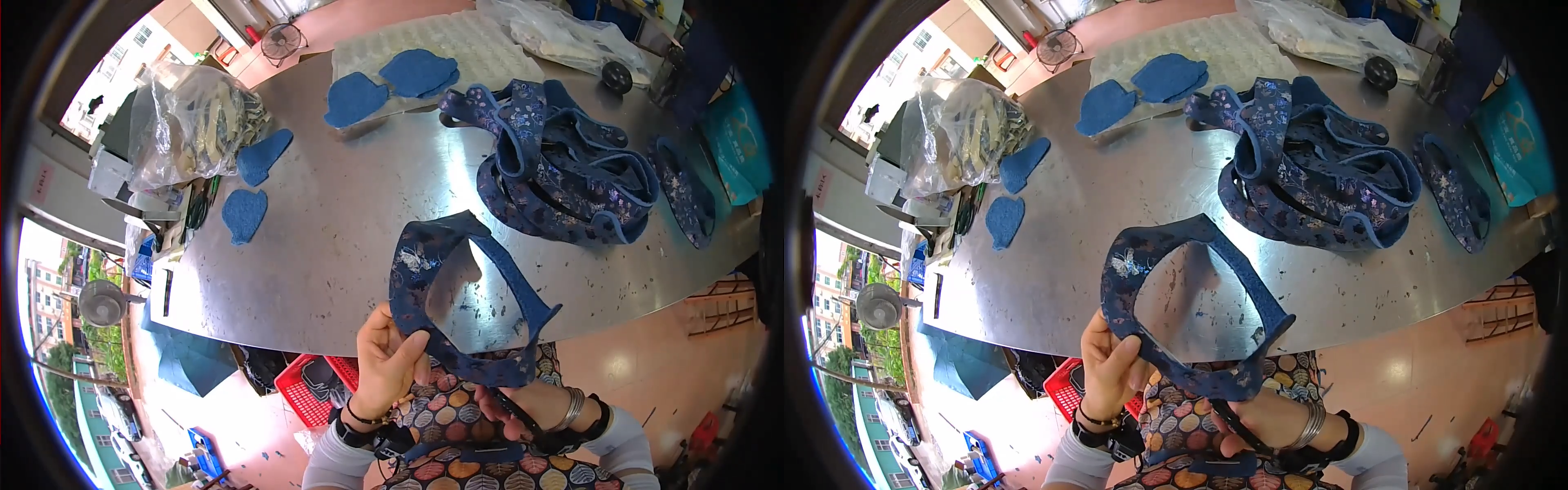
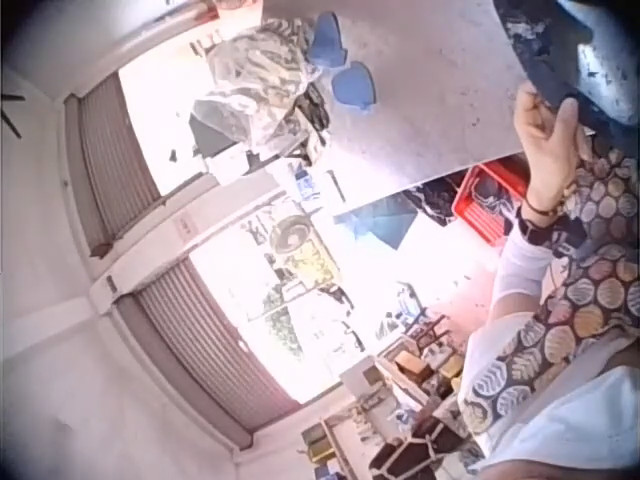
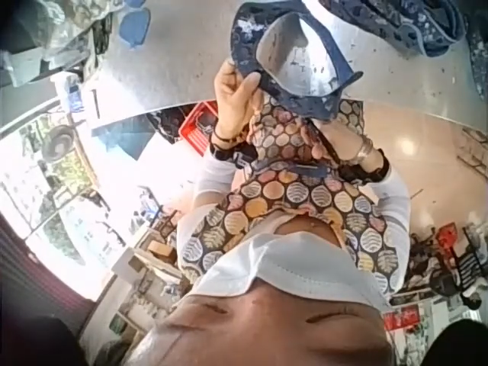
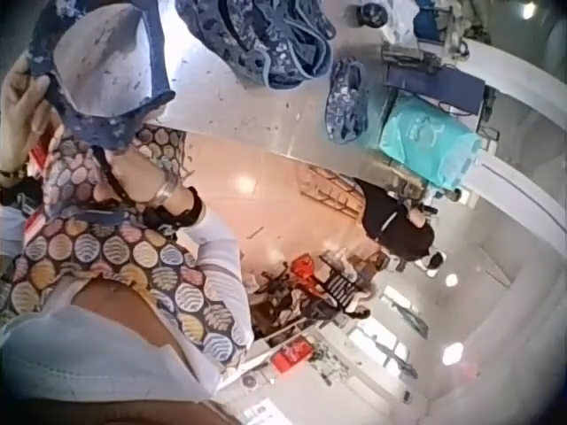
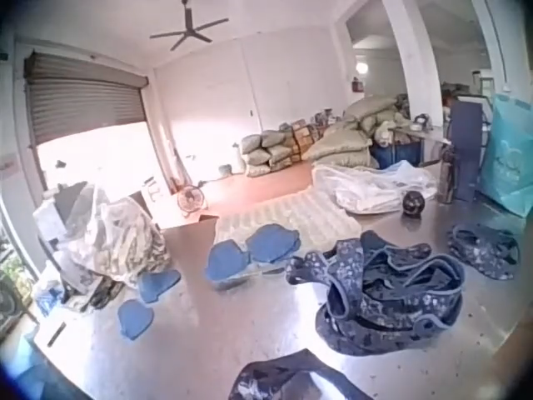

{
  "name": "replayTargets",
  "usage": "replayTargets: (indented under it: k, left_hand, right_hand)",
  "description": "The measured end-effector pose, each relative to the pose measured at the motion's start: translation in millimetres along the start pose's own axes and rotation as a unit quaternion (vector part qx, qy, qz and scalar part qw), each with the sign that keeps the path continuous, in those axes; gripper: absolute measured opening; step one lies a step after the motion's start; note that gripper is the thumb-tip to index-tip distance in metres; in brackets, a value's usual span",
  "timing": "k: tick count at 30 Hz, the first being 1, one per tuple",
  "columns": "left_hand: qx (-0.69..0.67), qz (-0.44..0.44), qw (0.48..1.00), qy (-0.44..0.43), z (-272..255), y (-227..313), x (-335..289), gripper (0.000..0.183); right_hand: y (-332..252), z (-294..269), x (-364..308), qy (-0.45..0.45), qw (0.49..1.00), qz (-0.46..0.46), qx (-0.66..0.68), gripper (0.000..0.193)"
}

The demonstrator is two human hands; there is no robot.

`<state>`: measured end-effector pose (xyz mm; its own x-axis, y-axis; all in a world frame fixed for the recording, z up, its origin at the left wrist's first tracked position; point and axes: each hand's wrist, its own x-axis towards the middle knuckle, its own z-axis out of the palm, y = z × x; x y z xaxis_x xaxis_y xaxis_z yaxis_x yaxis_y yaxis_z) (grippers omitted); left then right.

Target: Cutting out a blue patterned fabric piece for a shoe using scissors.

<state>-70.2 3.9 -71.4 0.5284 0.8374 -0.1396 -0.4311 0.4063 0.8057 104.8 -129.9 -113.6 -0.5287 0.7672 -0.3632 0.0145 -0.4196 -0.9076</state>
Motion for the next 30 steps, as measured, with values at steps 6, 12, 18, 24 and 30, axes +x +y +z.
replayTargets:
  k: [6,12,18,24,30]
  left_hand:
    - [-0.027,0.001,1.0,-0.014,-0.6,-0.5,0.9,0.026]
    - [-0.02,0.008,0.999,-0.032,-0.1,-3.4,0.6,0.03]
    - [-0.048,0.006,0.998,-0.04,1.0,-3.3,1.5,0.026]
    - [-0.065,0.011,0.998,-0.023,5.8,-3.1,1.7,0.032]
    - [-0.049,0.003,0.998,-0.051,-1.7,-3.8,1.8,0.03]
  right_hand:
    - [-15.5,4.4,-2.4,0.085,0.993,-0.062,0.058,0.057]
    - [5.2,-6.3,5.2,-0.013,0.884,0.197,0.425,0.038]
    - [9.1,-1.0,6.3,0.001,0.998,0.04,0.056,0.03]
    - [2.7,3.5,2.7,0.031,0.995,-0.094,0.01,0.048]
    - [-25.5,0.5,-4.5,0.021,0.996,-0.032,-0.083,0.064]
